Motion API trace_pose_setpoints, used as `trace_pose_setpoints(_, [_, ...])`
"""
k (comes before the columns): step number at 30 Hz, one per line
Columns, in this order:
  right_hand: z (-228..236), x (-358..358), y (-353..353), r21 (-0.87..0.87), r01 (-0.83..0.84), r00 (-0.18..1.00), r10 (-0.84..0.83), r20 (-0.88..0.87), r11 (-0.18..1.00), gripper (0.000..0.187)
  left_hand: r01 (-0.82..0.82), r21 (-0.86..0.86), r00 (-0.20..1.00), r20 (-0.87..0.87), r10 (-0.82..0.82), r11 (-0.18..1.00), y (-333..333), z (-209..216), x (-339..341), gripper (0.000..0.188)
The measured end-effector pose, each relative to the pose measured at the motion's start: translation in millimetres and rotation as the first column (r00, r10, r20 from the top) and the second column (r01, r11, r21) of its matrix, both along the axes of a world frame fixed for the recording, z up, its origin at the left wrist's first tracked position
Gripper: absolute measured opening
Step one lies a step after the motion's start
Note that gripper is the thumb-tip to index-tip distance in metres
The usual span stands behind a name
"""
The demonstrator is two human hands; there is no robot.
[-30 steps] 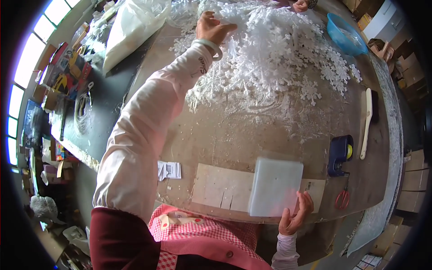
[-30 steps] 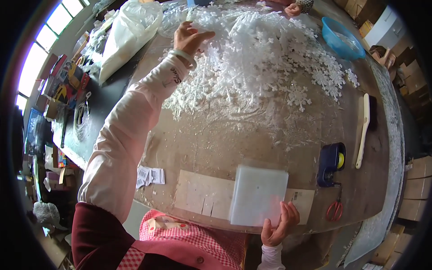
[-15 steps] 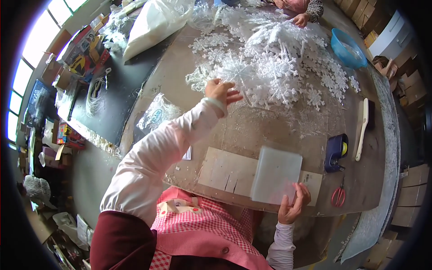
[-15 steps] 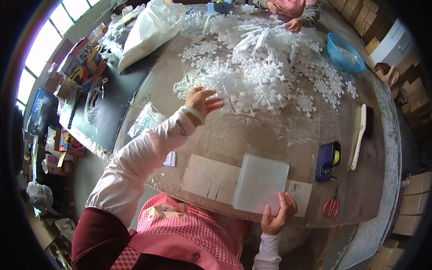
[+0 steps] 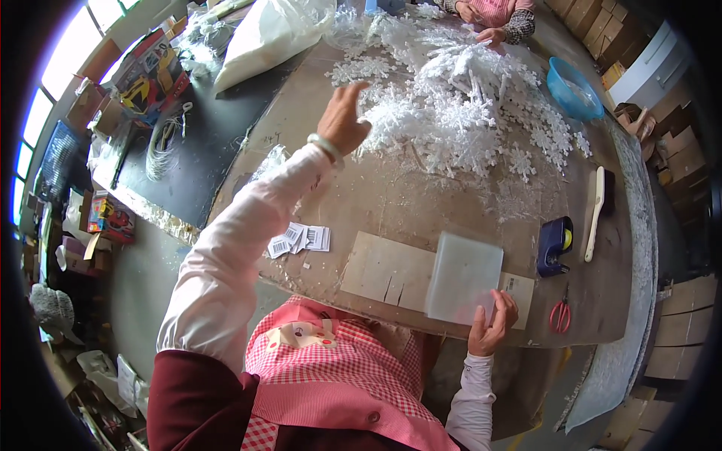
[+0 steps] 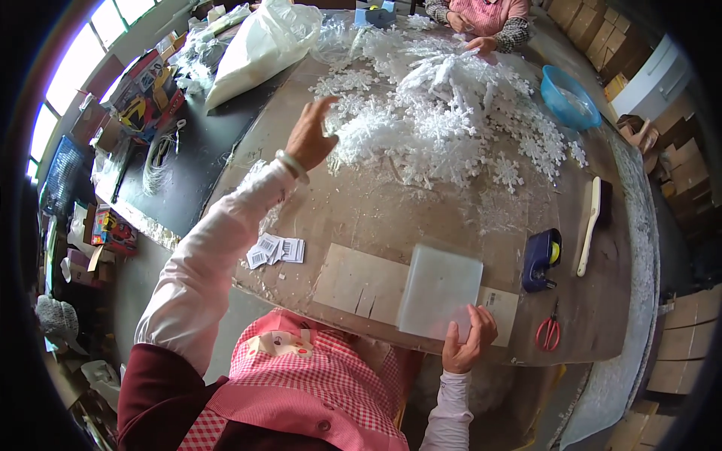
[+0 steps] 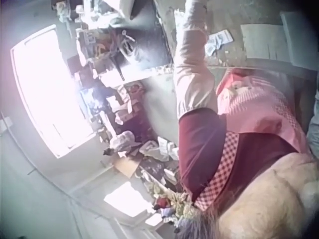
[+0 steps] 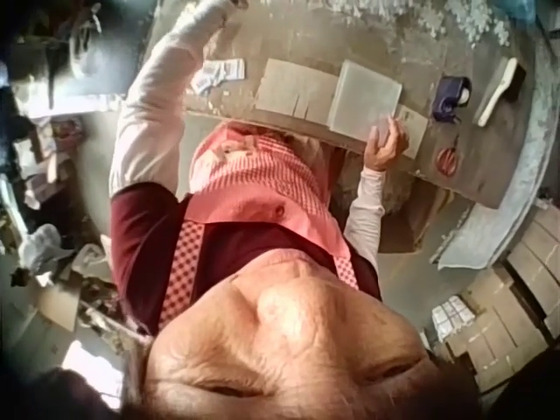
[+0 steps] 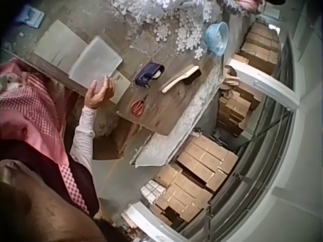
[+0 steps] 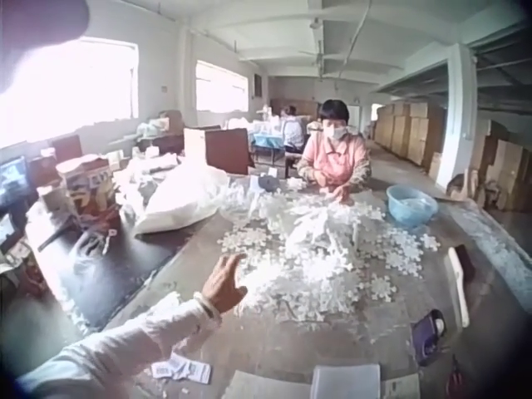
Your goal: Packaging plastic snowflake decorations into bags and applying labels.
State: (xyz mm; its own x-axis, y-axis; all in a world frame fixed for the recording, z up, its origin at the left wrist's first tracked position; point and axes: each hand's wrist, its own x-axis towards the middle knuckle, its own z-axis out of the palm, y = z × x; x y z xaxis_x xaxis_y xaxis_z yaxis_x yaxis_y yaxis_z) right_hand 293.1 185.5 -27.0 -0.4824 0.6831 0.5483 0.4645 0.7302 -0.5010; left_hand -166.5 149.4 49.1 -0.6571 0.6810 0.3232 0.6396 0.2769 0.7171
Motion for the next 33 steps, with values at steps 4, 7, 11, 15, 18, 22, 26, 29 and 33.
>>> trace_pose_setpoints(4, [2.2,0.4,-1.2,0.014,-0.004,1.000,0.004,0.016,1.000,0.034,-0.007,-0.371,0.792,-0.569,-0.222,0.929,21.7,-4.9,22.4,0.096])
trace_pose_setpoints(7, [4.2,-3.2,-2.0,0.013,-0.003,1.000,0.003,0.015,1.000,0.032,0.124,-0.376,0.709,-0.614,-0.347,0.918,38.4,-30.1,4.9,0.077])
trace_pose_setpoints(11, [5.5,-6.0,0.8,0.016,-0.026,0.998,0.025,0.059,1.000,0.030,0.090,-0.269,0.857,-0.470,-0.212,0.959,98.3,2.2,-18.3,0.038])
trace_pose_setpoints(15, [6.0,-5.5,1.6,-0.008,-0.012,0.998,0.013,0.065,1.000,0.028,0.095,-0.029,0.669,-0.738,-0.085,0.995,127.7,94.7,-15.9,0.032])
trace_pose_setpoints(18, [5.2,-3.7,1.7,-0.011,-0.013,0.999,0.013,0.036,1.000,0.027,0.114,-0.063,0.658,-0.743,-0.123,0.991,122.2,99.6,12.0,0.030])
trace_pose_setpoints(22, [5.6,-5.8,2.9,-0.021,-0.034,0.998,0.035,0.055,0.999,0.026,0.265,-0.206,0.522,-0.790,-0.320,0.942,88.1,22.0,33.7,0.028])
trace_pose_setpoints(26, [4.9,-1.6,-1.6,-0.022,-0.035,0.999,0.036,0.023,0.999,0.022,0.296,-0.469,0.512,-0.658,-0.553,0.832,33.4,-17.9,78.5,0.032])
trace_pose_setpoints(29, [6.7,-1.5,-3.3,-0.024,-0.033,0.999,0.034,0.017,0.999,0.020,0.286,-0.466,0.529,-0.652,-0.544,0.837,6.3,-29.3,81.4,0.040])
trace_pose_setpoints(33, [4.5,-1.3,-3.3,0.001,-0.010,0.999,0.010,0.032,1.000,0.018,0.364,-0.308,0.768,-0.435,-0.470,0.879,-16.0,-1.6,74.4,0.017])
